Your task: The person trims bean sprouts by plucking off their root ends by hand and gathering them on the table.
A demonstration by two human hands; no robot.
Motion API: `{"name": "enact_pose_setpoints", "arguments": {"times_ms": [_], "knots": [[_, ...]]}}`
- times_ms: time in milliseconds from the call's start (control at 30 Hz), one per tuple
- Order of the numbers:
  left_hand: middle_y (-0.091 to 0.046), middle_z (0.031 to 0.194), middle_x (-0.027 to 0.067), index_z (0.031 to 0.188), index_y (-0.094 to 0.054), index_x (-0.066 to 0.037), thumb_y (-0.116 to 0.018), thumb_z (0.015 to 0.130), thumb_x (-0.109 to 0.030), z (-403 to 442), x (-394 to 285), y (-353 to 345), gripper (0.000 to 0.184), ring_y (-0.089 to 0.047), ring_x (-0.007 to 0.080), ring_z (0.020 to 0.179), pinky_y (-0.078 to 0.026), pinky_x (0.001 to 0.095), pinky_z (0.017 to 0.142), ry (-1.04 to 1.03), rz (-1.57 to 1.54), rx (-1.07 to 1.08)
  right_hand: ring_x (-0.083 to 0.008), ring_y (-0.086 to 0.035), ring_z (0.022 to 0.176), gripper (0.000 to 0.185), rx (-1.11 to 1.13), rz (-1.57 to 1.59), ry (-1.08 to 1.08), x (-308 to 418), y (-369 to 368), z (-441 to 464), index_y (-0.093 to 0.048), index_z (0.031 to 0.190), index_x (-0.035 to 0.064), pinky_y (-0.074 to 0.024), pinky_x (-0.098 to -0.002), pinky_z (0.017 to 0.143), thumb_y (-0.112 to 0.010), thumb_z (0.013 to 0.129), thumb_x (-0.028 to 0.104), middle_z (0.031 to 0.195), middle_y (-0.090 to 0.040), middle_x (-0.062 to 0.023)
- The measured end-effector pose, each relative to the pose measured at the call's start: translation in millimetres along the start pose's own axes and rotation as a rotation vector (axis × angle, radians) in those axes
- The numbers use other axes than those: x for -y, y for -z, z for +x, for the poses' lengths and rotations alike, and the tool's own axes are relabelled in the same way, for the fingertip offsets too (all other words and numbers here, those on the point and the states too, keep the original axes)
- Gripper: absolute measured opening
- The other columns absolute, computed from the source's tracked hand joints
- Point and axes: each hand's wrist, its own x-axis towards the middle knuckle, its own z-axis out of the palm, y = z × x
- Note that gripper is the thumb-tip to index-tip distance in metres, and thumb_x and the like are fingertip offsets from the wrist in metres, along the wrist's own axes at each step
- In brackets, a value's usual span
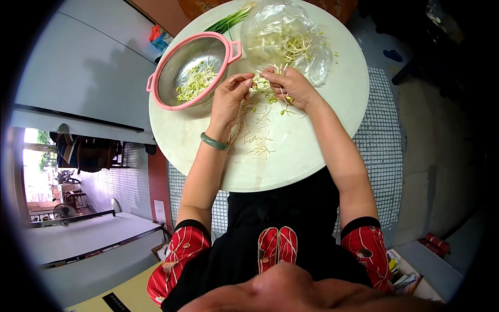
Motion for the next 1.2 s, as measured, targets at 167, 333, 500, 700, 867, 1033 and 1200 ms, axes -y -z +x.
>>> {"name": "enact_pose_setpoints", "arguments": {"times_ms": [167, 333, 500, 700, 867, 1033, 1200], "knots": [[-0.063, 0.082, 0.0016, 0.118, -0.055, 0.002, -0.063, 0.089, -0.005, -2, 3, 4, 0.031, -0.050, 0.0047, 0.065, -0.039, 0.0178, 0.058, 0.006, -0.004, 0.024, 0.0001, -0.032, 0.045, 0.017, 0.015, -0.041, 0.012, -5, -2, 3, -0.060, 0.094, 0.0099, -0.0235, -0.0170, 0.039, -0.067, 0.089, 0.024, 0.059, -0.043, 0.0095], [-0.065, 0.085, 0.0042, 0.118, -0.055, 0.000, -0.061, 0.091, -0.006, -6, 0, -3, 0.029, -0.051, 0.0055, 0.067, -0.041, 0.0191, 0.059, 0.008, 0.073, 0.066, -0.0001, -0.035, 0.044, 0.020, 0.005, -0.057, 0.012, -6, -2, 2, -0.060, 0.095, 0.0088, -0.0254, -0.0169, 0.037, -0.069, 0.087, 0.025, 0.059, -0.046, 0.0085], [-0.063, 0.083, 0.0014, 0.106, -0.061, -0.002, -0.064, 0.090, -0.009, -9, 4, -5, 0.018, -0.050, 0.0050, 0.068, -0.039, 0.0182, 0.060, -0.021, 0.151, -0.067, -0.0009, -0.038, 0.045, 0.024, -0.033, -0.160, 0.022, -4, -9, 0, -0.059, 0.099, 0.0071, -0.0276, -0.0172, 0.037, -0.069, 0.086, 0.024, 0.061, -0.050, 0.0069], [-0.059, 0.081, -0.0028, 0.097, -0.064, -0.002, -0.066, 0.089, -0.010, -9, 6, -8, 0.011, -0.047, 0.0039, 0.068, -0.037, 0.0177, 0.060, -0.045, 0.146, -0.105, -0.0011, -0.042, 0.047, 0.027, -0.045, -0.270, 0.023, -16, -3, 6, -0.058, 0.103, 0.0051, -0.0274, -0.0183, 0.038, -0.069, 0.085, 0.023, 0.063, -0.053, 0.0043], [-0.058, 0.081, -0.0035, 0.097, -0.064, -0.003, -0.066, 0.089, -0.009, -11, 6, -10, 0.010, -0.045, 0.0036, 0.068, -0.037, 0.0181, 0.061, -0.040, 0.165, -0.102, -0.0015, -0.041, 0.048, 0.024, -0.064, -0.332, 0.047, -12, -6, 3, -0.058, 0.100, 0.0057, -0.0288, -0.0191, 0.041, -0.068, 0.085, 0.022, 0.063, -0.051, 0.0049], [-0.057, 0.087, -0.0022, 0.098, -0.062, -0.004, -0.063, 0.089, -0.009, -20, -5, -2, 0.011, -0.049, 0.0043, 0.070, -0.040, 0.0186, 0.063, -0.060, 0.301, -0.009, -0.0042, -0.039, 0.052, 0.010, -0.053, 0.091, 0.024, 0, 5, 1, -0.056, 0.091, 0.0072, -0.0308, -0.0184, 0.042, -0.059, 0.089, 0.017, 0.068, -0.049, 0.0027], [-0.061, 0.107, 0.0074, 0.096, -0.066, -0.002, -0.063, 0.082, -0.014, -50, -38, 18, 0.019, -0.060, 0.0165, 0.081, -0.050, 0.0321, 0.078, -0.013, 1.198, 0.499, -0.0077, -0.044, 0.058, 0.016, 0.014, 0.429, 0.135, 9, 17, 1, -0.055, 0.098, 0.0014, -0.0328, -0.0194, 0.041, -0.058, 0.088, 0.013, 0.082, -0.054, -0.0041]]}}
